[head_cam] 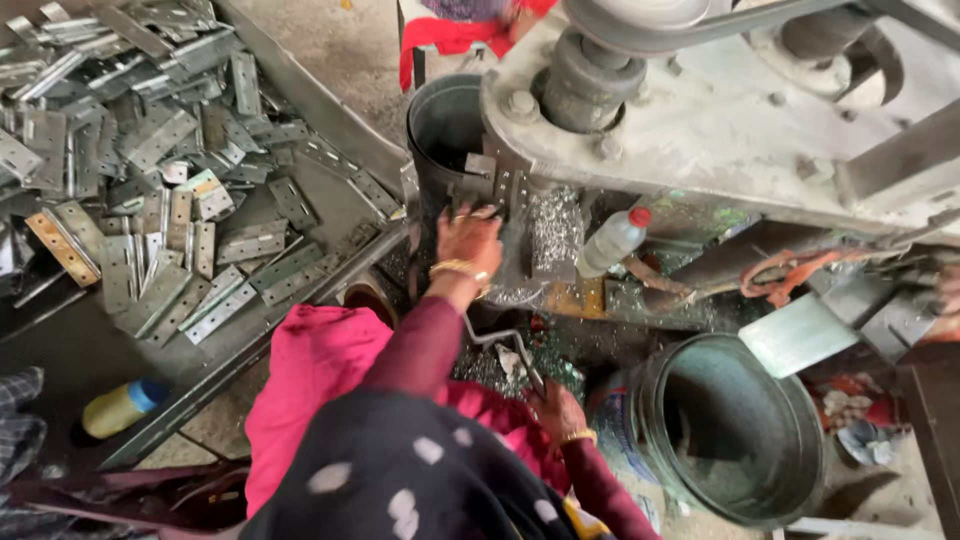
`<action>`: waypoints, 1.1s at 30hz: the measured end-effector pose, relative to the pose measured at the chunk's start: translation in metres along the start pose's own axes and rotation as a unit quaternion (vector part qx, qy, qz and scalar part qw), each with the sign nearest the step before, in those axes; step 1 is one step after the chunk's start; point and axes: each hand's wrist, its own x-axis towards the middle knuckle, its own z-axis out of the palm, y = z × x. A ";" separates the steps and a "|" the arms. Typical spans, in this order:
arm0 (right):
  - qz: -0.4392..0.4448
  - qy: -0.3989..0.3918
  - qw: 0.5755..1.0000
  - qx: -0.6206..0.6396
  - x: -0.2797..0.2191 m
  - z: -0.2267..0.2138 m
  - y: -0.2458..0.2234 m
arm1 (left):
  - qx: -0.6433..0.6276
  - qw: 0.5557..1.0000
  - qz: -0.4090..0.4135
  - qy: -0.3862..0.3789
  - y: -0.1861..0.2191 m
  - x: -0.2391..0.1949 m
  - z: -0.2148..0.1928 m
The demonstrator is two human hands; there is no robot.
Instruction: The person positions metal plates one by one under a drilling machine and operates the machine to create holes in the metal plates.
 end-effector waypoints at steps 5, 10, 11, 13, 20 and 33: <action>-0.089 0.175 0.978 -0.068 -0.033 -0.105 -0.086 | 0.113 0.983 -0.079 0.123 -0.132 -0.060 -0.055; -0.094 0.226 0.969 -0.038 -0.023 -0.182 -0.174 | 0.287 0.938 -0.142 0.130 -0.234 -0.086 -0.049; -0.075 0.207 0.974 -0.042 -0.021 -0.189 -0.183 | 0.254 0.951 -0.142 0.103 -0.243 -0.089 -0.044; -0.037 0.169 0.983 -0.053 -0.019 -0.198 -0.192 | 0.263 0.950 -0.153 0.069 -0.256 -0.080 -0.039; -0.079 0.210 0.971 -0.085 -0.019 -0.192 -0.193 | 0.223 0.961 -0.150 0.057 -0.244 -0.074 -0.033; -0.106 0.196 0.972 -0.081 -0.025 -0.189 -0.188 | 0.169 0.966 -0.193 0.031 -0.234 -0.079 -0.040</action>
